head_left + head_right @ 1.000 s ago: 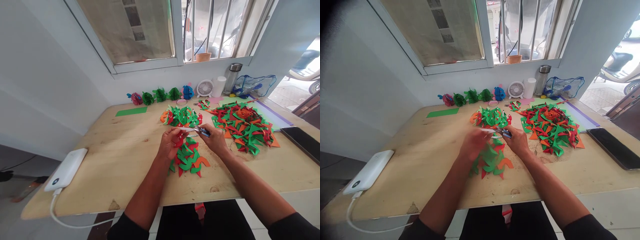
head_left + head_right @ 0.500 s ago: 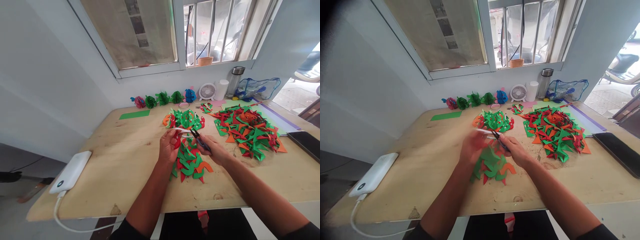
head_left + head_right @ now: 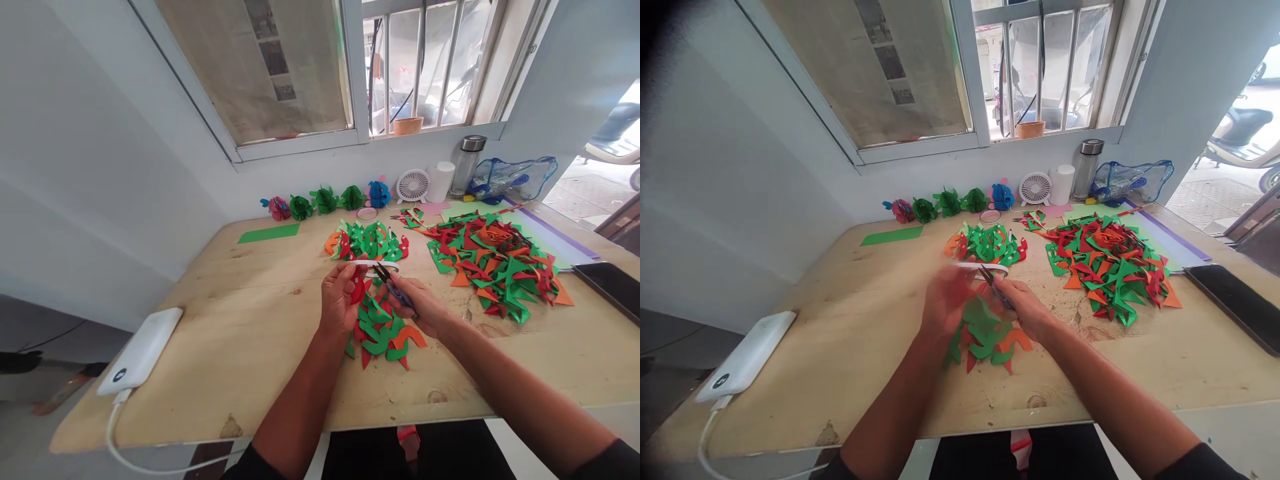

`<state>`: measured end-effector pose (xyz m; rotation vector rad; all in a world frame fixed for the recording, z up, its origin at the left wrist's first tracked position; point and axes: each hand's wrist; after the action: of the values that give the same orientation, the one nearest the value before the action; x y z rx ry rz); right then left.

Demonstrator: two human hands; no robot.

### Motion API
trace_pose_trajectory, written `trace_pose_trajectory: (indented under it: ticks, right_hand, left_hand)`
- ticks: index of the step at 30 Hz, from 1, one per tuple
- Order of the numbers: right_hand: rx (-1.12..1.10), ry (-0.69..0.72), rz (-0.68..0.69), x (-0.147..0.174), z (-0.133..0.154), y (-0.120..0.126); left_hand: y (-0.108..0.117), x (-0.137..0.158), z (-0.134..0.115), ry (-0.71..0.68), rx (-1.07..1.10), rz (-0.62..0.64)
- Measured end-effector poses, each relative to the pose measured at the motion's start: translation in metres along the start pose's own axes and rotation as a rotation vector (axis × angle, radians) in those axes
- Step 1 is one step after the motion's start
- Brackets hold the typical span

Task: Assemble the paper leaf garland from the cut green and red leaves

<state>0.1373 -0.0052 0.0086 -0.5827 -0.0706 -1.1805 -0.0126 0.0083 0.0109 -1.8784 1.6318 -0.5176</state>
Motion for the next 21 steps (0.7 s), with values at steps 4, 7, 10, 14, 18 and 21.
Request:
trace_pose_trajectory:
  ticks: [4, 7, 10, 14, 18, 21]
  right_hand:
    - [-0.092, -0.021, 0.043, 0.0000, 0.0015, 0.0023]
    - [-0.148, -0.038, 0.056, -0.0013, 0.0017, 0.0043]
    - [-0.195, -0.041, 0.059, -0.0025, 0.0017, 0.0056]
    - [-0.236, -0.034, 0.079, -0.0028, 0.0020, 0.0061]
    - [-0.285, -0.054, 0.118, -0.0023, 0.0029, 0.0057]
    - [-0.335, -0.077, 0.135, -0.0017, 0.0040, 0.0053]
  left_hand:
    - [-0.0015, 0.0032, 0.0014, -0.015, -0.012, 0.021]
    - [-0.0021, 0.0052, 0.0030, -0.032, -0.005, 0.053]
    - [-0.0028, 0.0061, 0.0045, -0.043, -0.029, 0.066]
    - [-0.0030, 0.0063, 0.0062, -0.042, -0.071, 0.067]
    - [-0.0022, 0.0069, 0.0071, -0.046, -0.065, 0.077]
    - [-0.0018, 0.0072, 0.0070, -0.064, -0.055, 0.086]
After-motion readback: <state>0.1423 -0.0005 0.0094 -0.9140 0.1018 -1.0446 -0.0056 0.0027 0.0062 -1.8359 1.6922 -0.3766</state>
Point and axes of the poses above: each hand's wrist, its own x-axis away from the middle knuckle, its own y-axis out of the back of the hand, z = x × y, and after that the axes turned 8 degrees about -y, right-handed
